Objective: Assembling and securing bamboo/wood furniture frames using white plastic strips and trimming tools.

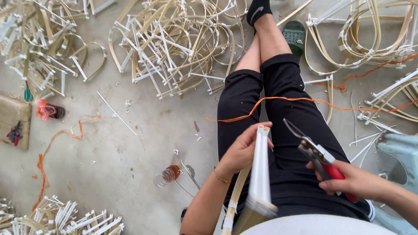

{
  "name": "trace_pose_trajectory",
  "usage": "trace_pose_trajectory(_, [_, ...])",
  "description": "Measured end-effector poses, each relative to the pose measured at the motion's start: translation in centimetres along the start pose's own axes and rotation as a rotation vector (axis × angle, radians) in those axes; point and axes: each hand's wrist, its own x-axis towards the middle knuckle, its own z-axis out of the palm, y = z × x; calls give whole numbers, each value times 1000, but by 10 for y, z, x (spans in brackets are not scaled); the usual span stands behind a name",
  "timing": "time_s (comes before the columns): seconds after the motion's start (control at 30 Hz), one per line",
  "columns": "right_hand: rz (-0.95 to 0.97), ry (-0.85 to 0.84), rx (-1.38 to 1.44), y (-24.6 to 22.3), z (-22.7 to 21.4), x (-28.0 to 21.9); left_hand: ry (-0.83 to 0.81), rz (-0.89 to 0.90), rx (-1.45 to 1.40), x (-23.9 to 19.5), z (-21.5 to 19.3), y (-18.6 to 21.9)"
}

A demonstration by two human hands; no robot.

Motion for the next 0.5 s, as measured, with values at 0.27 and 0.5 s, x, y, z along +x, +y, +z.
trace_pose_trajectory(0.27, [-15, 30, -131, -15, 11, -23, 58, -150, 74, -4, 19, 9])
trace_pose_trajectory(0.5, [-260, 71, -271, -5, 16, -23, 59, -234, 372, -2, 34, 17])
